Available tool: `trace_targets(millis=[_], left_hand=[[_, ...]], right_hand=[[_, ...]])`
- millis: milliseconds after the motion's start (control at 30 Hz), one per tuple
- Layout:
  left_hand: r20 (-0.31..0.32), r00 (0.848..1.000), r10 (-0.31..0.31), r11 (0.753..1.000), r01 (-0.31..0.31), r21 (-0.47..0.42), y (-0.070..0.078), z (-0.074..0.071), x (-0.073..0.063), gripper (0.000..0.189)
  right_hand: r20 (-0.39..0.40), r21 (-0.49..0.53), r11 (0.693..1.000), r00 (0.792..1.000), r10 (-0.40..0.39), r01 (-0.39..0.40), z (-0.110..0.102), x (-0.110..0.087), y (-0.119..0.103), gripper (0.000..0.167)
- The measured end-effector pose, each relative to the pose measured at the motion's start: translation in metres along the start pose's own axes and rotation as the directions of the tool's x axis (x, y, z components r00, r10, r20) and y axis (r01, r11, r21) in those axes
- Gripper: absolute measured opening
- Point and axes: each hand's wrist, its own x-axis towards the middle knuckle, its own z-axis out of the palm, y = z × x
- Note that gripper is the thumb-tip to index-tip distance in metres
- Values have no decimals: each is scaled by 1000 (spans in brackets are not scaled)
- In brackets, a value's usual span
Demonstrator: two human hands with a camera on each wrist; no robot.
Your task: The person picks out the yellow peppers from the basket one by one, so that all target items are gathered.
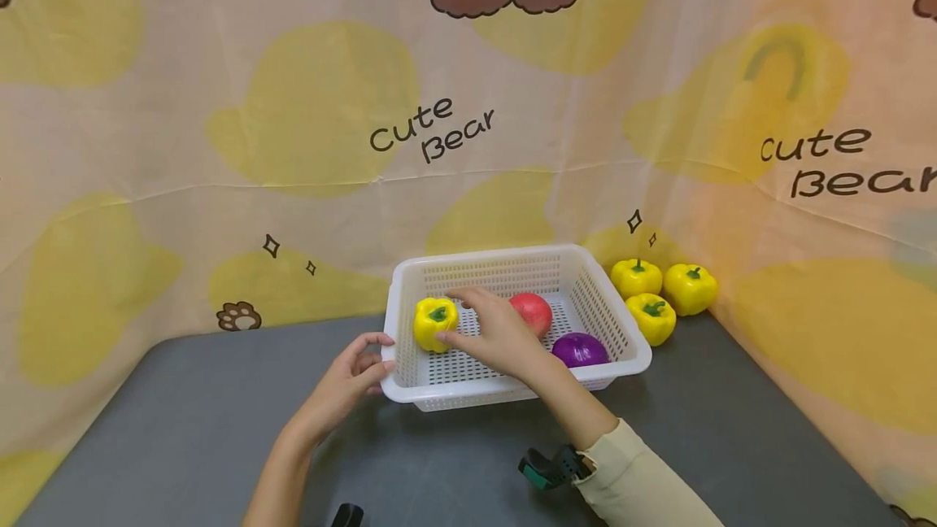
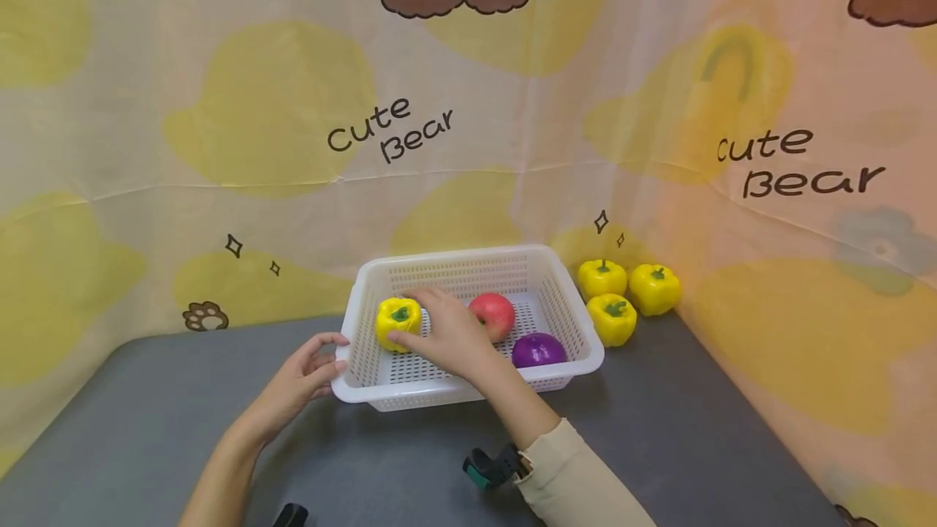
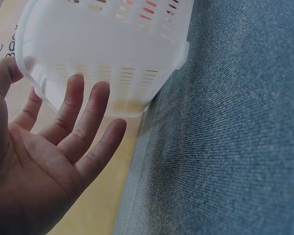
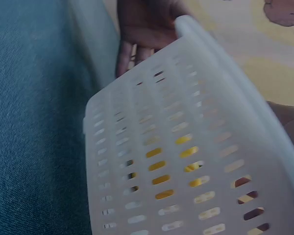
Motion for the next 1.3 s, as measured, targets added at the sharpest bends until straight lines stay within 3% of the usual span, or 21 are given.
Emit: trace_targets(millis=[333,933,1300], left_hand=[[-2,1000,-2,1000,2,-21,1,0,2,41],[2,1000,1,1000,-1,-5,1,0,2,41],[6,1000,3,1000,-3,-5,0,0,2,41]], right_hand=[[53,-14,1000,998,18,-18,13,11,0,68],[65,-149,987,995,75,-64,31,32,-7,79],[105,-236,970,991,89,-62,41,44,-5,77]])
